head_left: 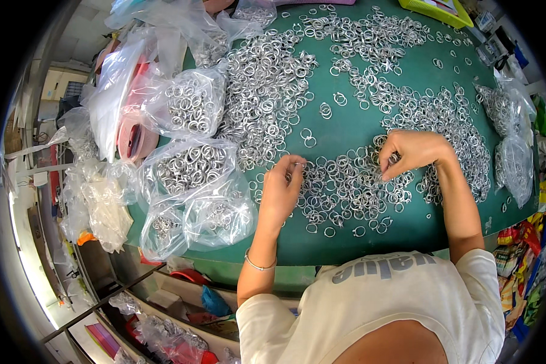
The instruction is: The person picks up and sorts small silver-colored metal rings on a green surface by hand, gathering them from a large pile and placing them into plastic bags.
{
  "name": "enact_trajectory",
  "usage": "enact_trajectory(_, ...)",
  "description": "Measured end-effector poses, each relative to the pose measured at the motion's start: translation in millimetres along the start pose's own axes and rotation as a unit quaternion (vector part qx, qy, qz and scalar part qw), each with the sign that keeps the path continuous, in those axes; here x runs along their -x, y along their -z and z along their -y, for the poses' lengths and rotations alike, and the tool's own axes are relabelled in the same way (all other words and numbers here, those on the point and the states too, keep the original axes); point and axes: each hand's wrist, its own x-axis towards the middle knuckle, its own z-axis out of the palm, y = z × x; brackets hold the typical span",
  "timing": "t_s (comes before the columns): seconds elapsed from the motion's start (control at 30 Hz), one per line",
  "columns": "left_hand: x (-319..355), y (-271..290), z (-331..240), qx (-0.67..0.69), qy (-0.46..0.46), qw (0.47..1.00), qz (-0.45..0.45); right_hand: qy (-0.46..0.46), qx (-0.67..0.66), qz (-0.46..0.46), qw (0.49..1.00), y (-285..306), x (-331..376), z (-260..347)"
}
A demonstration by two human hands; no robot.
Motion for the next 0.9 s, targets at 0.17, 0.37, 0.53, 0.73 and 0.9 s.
enact_trajectory(0.17,12.8,-10.5,-3.7,-0.220,-0.066,0.973,-0.037,-0.067,0.132,-0.333,0.931,-18.2,-11.7,9.1)
enact_trajectory(0.37,29.0,-28.0,-7.2,-0.236,-0.090,0.967,-0.003,0.024,0.280,-0.262,0.923,-65.7,-34.0,20.6)
enact_trajectory(0.53,30.4,-17.7,2.4,-0.163,-0.054,0.982,-0.079,-0.033,0.195,-0.316,0.928,-52.7,-11.7,8.3)
enact_trajectory(0.73,30.7,-14.2,3.9,-0.170,-0.003,0.975,-0.143,-0.148,0.211,-0.362,0.896,-42.7,14.7,5.1)
enact_trajectory(0.9,29.8,-24.1,-7.2,-0.166,-0.053,0.976,-0.134,-0.114,0.182,-0.402,0.890,-58.2,3.5,23.4)
